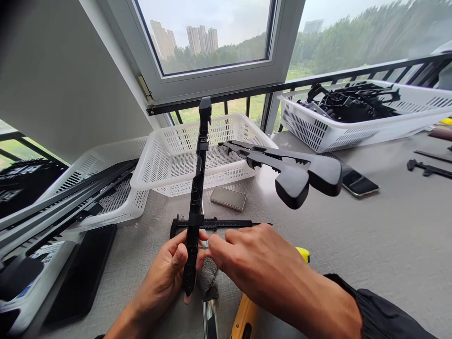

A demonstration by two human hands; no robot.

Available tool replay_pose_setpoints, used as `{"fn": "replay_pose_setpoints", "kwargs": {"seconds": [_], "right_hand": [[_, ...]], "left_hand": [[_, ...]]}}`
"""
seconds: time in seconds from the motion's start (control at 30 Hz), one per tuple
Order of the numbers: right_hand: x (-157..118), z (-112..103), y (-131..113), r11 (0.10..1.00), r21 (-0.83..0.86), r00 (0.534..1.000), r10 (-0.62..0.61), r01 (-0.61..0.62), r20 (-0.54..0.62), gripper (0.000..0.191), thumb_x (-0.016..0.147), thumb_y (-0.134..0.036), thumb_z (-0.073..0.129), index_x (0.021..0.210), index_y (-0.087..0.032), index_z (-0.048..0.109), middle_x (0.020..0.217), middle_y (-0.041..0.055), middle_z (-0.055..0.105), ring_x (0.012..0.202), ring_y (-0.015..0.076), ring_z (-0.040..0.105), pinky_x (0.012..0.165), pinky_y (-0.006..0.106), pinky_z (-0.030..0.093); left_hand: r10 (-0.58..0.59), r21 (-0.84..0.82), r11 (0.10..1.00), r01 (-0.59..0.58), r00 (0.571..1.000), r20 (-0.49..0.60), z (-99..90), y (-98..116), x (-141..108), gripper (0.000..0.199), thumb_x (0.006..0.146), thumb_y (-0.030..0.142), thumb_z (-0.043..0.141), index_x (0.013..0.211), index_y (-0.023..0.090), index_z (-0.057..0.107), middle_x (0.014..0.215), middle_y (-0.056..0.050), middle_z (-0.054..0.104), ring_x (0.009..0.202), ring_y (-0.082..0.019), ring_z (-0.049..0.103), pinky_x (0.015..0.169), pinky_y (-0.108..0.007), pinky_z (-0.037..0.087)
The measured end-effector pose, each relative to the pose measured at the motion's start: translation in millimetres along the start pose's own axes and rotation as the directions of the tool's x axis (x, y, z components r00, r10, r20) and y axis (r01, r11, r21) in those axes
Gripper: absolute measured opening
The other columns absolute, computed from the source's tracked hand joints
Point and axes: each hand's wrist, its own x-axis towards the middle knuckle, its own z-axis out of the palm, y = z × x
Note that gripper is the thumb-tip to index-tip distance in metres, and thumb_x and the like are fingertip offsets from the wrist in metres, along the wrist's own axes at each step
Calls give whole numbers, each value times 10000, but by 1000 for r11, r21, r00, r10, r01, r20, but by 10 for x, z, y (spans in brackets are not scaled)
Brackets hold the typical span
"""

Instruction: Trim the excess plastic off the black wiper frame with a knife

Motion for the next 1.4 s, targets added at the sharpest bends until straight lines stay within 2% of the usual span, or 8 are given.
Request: {"fn": "replay_pose_setpoints", "kwargs": {"seconds": [0.17, 0.3, 0.43, 0.57, 0.8, 1.0, 1.13, 1.4], "right_hand": [[18, -6, 6, 1000, 16, 998, 14, -15, 56, 106, 1125, -223, 526, 1070, -225, 617, 717, -59, 639, 541, 144, 588, 533, 331, 223], [45, -42, 22, 997, 78, 997, 13, -20, 78, 225, 1132, -203, 503, 936, -225, 612, 672, -67, 611, 491, 122, 499, 525, 324, 213], [46, -65, 18, 992, 126, 998, -36, 30, 44, 334, 1169, -236, 428, 871, -229, 578, 663, -66, 586, 483, 121, 446, 517, 321, 221], [44, -74, 5, 987, 149, 998, -65, 65, -5, 357, 1183, -257, 382, 875, -231, 560, 655, -67, 570, 482, 125, 437, 510, 318, 231], [62, -51, 47, 992, 125, 1000, -6, 9, -30, 391, 1185, -233, 352, 848, -224, 550, 619, -59, 575, 461, 121, 454, 504, 307, 229], [37, -3, 60, 995, 90, 999, 29, -33, 42, 434, 1192, -290, 323, 838, -222, 565, 581, -46, 580, 443, 136, 436, 501, 316, 177], [31, 4, 64, 993, 89, 992, 68, -77, 104, 461, 1193, -319, 310, 829, -221, 576, 554, -52, 553, 424, 137, 373, 496, 324, 134], [38, 2, 66, 966, 205, 980, 124, -155, 156, 458, 1194, -355, 327, 836, -222, 579, 604, -52, 533, 492, 138, 354, 539, 324, 154]], "left_hand": [[10, 16, 1000, -10, 1000, 23, -14, -11, 7, 598, 885, 681, 774, 1190, 175, 687, 718, 60, 610, 373, -34, 531, 396, -148, 486], [21, 19, 1000, -21, 999, 32, -8, -13, 10, 594, 890, 674, 774, 1200, 175, 689, 731, 55, 622, 386, -34, 547, 405, -143, 495], [24, 5, 1000, -24, 1000, 17, 4, -4, 15, 598, 885, 675, 777, 1190, 168, 687, 752, 49, 611, 414, -36, 526, 385, -152, 509], [25, -13, 1000, -25, 999, 20, 13, 5, 33, 593, 887, 680, 769, 1176, 168, 689, 758, 45, 607, 441, -41, 523, 386, -155, 528], [11, -24, 1000, -10, 999, 43, 7, -2, 19, 607, 865, 690, 784, 1182, 180, 698, 748, 58, 595, 403, -24, 497, 388, -161, 528], [-17, -10, 1000, 18, 999, 47, 12, -7, 2, 624, 859, 688, 791, 1220, 188, 696, 773, 48, 615, 409, -42, 559, 404, -163, 527], [-27, -17, 999, 28, 998, 51, 15, -6, 0, 619, 873, 678, 783, 1253, 199, 691, 782, 48, 617, 429, -49, 577, 424, -171, 547], [17, 36, 999, -19, 999, 45, -7, -28, 6, 627, 865, 655, 810, 1282, 198, 706, 804, 34, 627, 462, -46, 577, 434, -155, 527]]}}
